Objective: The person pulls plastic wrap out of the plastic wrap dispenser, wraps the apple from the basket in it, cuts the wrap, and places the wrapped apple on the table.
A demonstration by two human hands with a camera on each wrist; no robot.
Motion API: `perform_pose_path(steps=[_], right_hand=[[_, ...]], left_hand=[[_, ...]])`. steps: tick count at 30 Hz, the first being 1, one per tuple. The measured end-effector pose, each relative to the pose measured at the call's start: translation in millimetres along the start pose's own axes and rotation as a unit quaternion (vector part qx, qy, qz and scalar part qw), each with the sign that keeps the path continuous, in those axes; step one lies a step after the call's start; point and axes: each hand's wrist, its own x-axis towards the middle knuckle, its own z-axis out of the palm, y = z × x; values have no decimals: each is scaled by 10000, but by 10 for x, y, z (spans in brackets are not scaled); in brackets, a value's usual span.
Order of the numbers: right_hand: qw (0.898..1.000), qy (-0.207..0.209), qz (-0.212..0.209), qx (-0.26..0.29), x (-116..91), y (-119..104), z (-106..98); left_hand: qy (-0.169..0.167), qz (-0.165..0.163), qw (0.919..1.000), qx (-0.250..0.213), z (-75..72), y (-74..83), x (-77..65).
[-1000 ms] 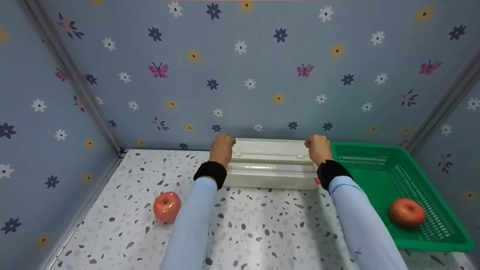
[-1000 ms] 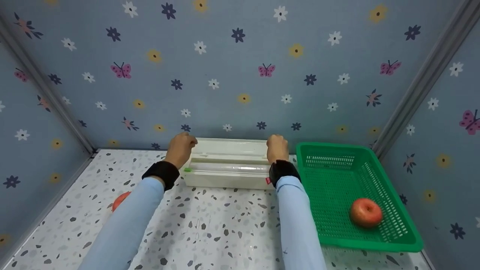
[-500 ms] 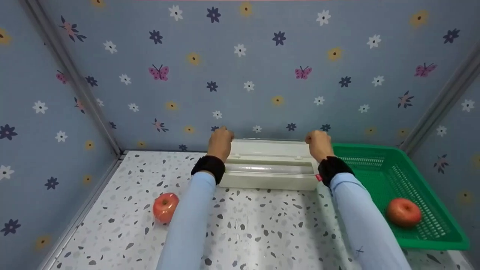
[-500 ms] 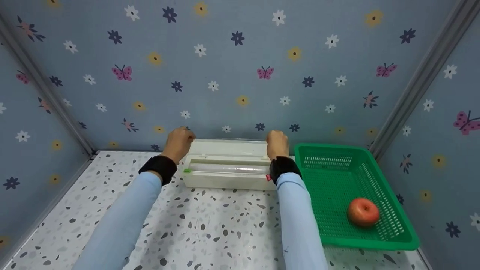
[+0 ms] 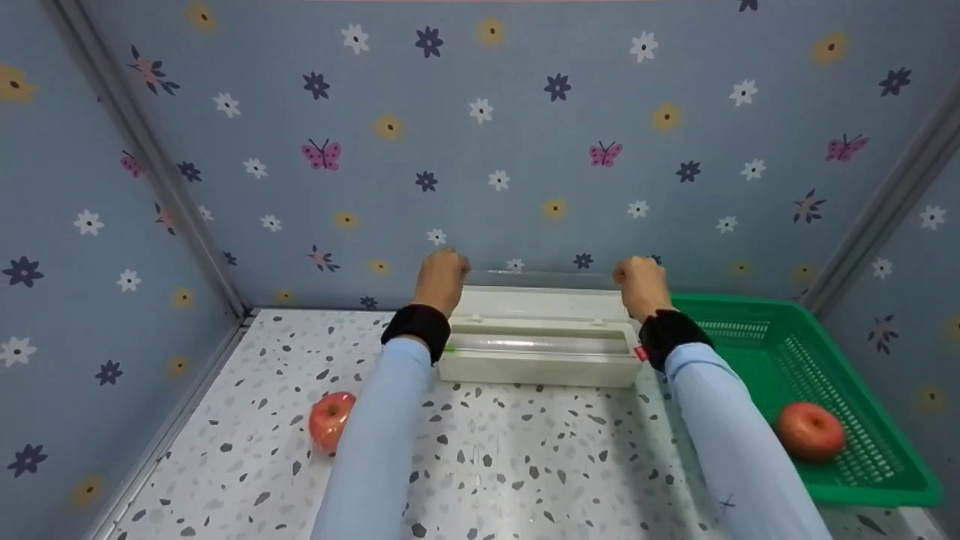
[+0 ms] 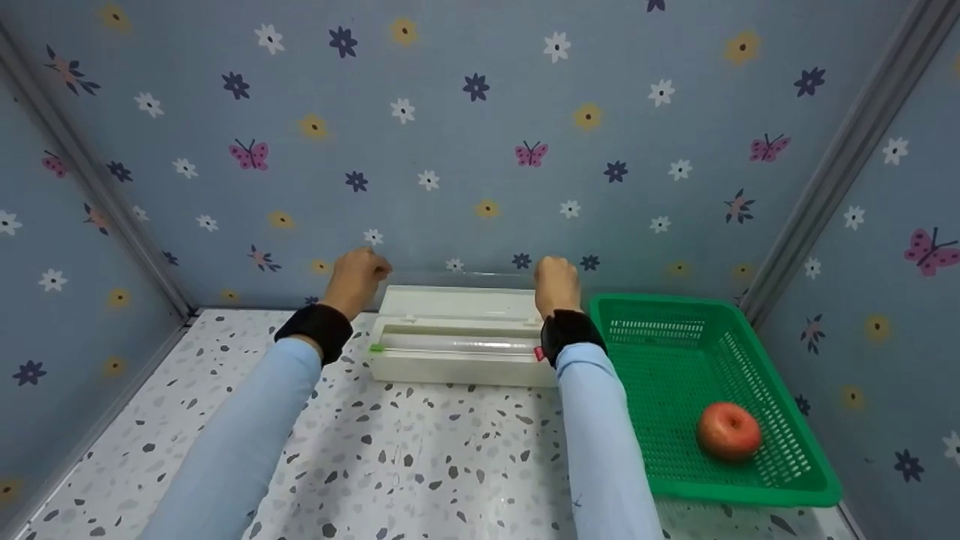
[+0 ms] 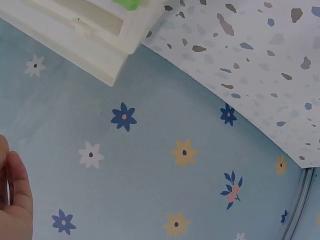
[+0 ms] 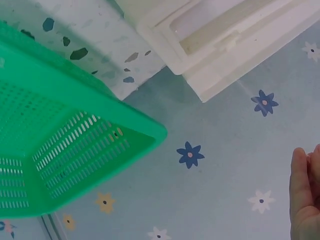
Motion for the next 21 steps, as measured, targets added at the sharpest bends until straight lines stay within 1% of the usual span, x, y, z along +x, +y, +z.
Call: perform_pose_path(steps=[3,5,8,12,14,17,21], right_hand=[[10000,-2,44,-51,16,-5,-33],[9999,-36,86,-87,31,-15,-54],[9998,-90,104,-160,75,-52,-105],[9997,-39,-1,-236,129,-91,-176],[9997,-8,34,-225,151,-105,-211],[9996,-46,152,-240,164,-112,-243],[9993,-118,309,-189,157,-112,-250]], left_hand=[[16,-21,10000,-22,-4,6,13],[-43,-56,10000,-14,-18,7,28],[-90,-103,9999,2,-73,9,71],[6,-75,10000,43,-154,25,138],[22,-44,10000,67,-186,39,167],[-90,-41,9999,104,-214,58,188],[-175,-127,9997,139,-216,64,185]])
